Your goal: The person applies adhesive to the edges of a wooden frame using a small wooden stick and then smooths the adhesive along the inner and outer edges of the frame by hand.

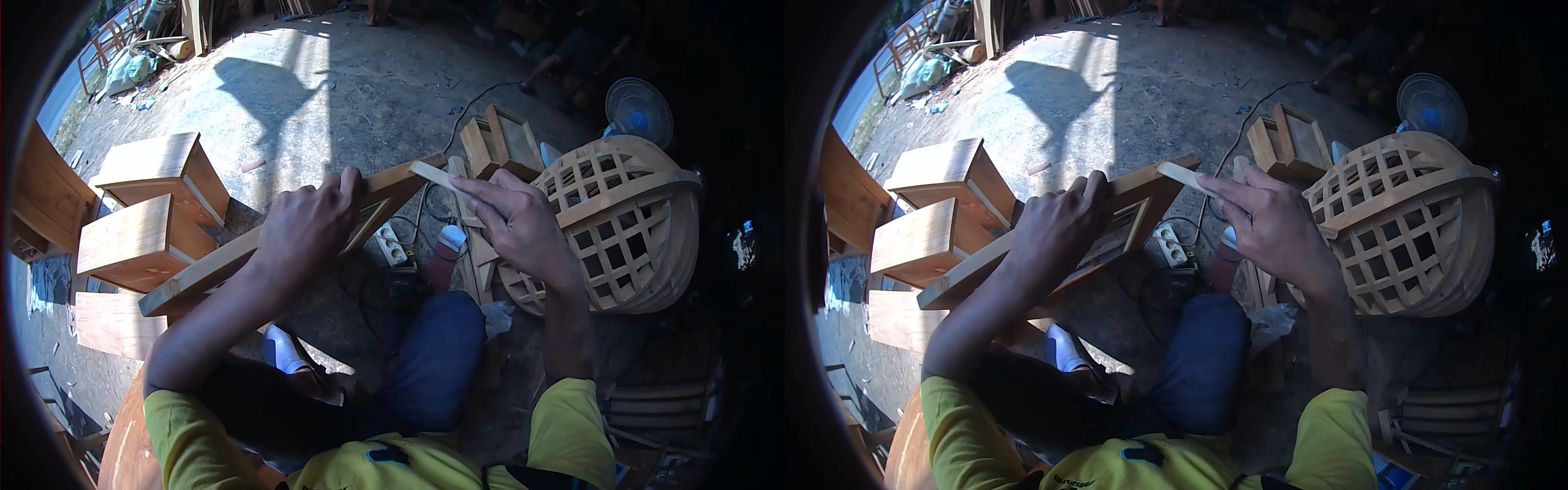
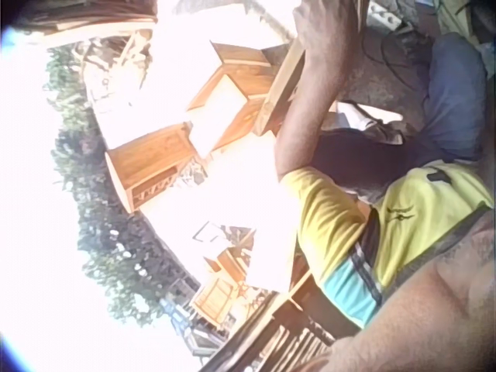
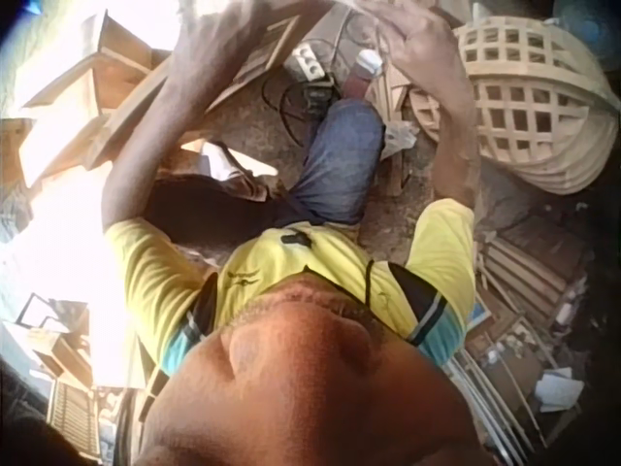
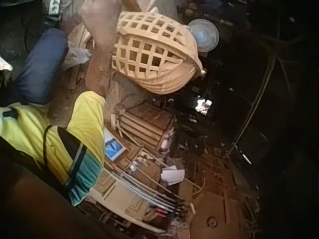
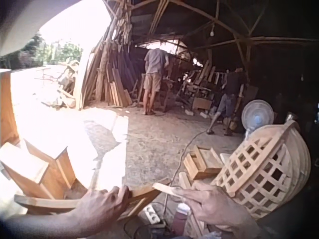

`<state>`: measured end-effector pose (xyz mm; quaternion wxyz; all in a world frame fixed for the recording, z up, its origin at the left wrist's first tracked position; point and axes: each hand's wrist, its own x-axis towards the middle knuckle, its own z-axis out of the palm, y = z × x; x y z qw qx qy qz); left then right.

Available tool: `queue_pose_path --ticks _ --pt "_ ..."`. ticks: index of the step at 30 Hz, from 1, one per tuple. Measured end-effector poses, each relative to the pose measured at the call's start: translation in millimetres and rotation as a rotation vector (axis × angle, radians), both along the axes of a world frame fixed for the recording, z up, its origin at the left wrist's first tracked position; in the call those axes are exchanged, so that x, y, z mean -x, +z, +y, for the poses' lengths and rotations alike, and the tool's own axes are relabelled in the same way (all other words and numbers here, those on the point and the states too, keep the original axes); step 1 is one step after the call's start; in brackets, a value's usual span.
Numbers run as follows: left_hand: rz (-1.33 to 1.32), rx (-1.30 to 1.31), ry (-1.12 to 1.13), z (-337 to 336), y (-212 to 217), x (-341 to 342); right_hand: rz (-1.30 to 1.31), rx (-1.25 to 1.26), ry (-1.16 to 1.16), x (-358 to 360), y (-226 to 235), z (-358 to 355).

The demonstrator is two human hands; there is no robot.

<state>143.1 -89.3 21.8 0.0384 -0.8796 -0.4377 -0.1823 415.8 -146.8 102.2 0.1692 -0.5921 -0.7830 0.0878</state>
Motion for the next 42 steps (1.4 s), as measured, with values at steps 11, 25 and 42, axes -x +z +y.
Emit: queue_pose_path --ticks 11,25,42 --pt "0.045 0.015 -0.005 -3.6 -1.8 -3.0 -0.015 -0.028 0.050 -2.8 -2.7 2.5" --pt "0.073 0.028 -0.014 -5.9 3.1 -2.3 -0.022 -0.115 0.014 -2.6 -8.0 -6.7" --pt "0.050 -0.007 0.011 -0.5 -0.5 1.1 -0.123 -0.034 0.065 -9.4 3.1 -10.8"
